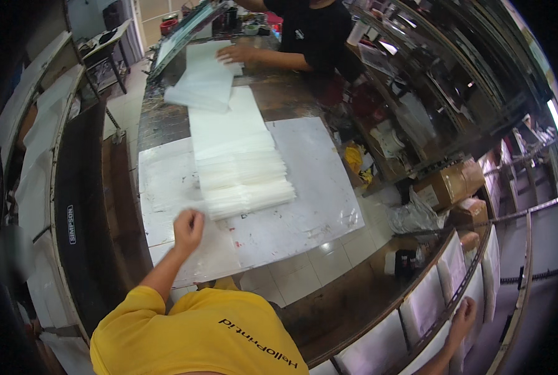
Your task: The person repeatedly picks up white sheets from a table and places them onto a multi-tiered drying rack. The person handles the sheets one at a time, moving between the table and the rack throughout the clip.
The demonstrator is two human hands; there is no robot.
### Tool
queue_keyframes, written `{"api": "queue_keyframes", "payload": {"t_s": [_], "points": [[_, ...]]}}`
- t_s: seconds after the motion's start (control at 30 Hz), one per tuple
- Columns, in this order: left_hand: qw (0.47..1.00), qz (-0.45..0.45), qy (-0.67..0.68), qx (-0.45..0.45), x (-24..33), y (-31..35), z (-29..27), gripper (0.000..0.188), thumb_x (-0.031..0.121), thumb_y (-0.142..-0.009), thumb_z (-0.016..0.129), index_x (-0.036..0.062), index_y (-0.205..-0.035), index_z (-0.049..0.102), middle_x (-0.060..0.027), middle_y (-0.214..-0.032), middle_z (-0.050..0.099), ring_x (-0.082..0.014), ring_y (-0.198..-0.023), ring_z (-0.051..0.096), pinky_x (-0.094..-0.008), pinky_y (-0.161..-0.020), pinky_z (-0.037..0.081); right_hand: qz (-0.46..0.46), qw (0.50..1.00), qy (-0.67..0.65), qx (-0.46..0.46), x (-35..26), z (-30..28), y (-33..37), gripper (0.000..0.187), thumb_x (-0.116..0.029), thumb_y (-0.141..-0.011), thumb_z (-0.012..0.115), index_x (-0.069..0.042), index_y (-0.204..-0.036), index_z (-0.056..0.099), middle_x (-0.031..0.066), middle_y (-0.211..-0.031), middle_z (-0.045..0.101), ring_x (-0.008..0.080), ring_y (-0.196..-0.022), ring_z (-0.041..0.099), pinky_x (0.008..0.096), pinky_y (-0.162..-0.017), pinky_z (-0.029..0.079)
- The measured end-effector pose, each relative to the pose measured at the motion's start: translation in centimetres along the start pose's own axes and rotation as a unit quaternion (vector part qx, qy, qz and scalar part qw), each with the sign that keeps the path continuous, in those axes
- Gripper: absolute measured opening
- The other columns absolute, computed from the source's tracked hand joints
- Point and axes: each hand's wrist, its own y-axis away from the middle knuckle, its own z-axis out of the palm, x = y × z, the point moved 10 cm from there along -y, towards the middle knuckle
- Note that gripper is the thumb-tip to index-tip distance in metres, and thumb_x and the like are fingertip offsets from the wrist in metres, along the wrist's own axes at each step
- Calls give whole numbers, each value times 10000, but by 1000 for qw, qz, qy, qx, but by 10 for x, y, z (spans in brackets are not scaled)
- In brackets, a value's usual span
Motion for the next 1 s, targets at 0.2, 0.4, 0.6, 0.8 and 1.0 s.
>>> {"api": "queue_keyframes", "payload": {"t_s": [0.2,0.4,0.6,0.8,1.0], "points": [[988,9,-154,15,-93,-143,-36,232,96,-864,660,6,-1074,617,-151,-1024,627,-299,-891,622,-393,-790,505,29,971,-64,-228,-164,177,18,183,-206,-992,593,-46,-1078,617,-32,-810,534,54,-714,493,218,-624,398],[925,45,-376,8,-180,-226,-19,377,86,-836,642,28,-1204,582,-153,-1283,577,-366,-1209,527,-455,-981,456,18,961,-95,-258,-183,237,39,166,-185,-976,611,-51,-1074,613,-15,-793,562,65,-633,508,223,-549,417],[867,-14,-484,-118,-232,-251,16,211,122,-875,542,57,-1047,645,-118,-1122,643,-310,-1113,593,-484,-887,468,87,952,-107,-274,-182,241,66,160,-158,-973,603,-39,-1081,599,-15,-774,562,55,-602,507,216,-523,420],[890,48,-445,-80,-208,-271,17,124,96,-880,557,50,-956,644,-152,-938,657,-376,-909,640,-502,-762,502,97,934,-172,-299,-183,275,79,190,-178,-988,584,-19,-1090,602,12,-770,570,77,-603,513,231,-534,422],[932,233,-244,-133,-25,-221,100,111,87,-930,581,4,-946,652,-167,-847,651,-367,-784,623,-467,-685,468,46,880,-287,-376,-240,360,105,501,-216,-957,644,-88,-1404,456,57,-980,610,130,-869,603,280,-726,513]]}}
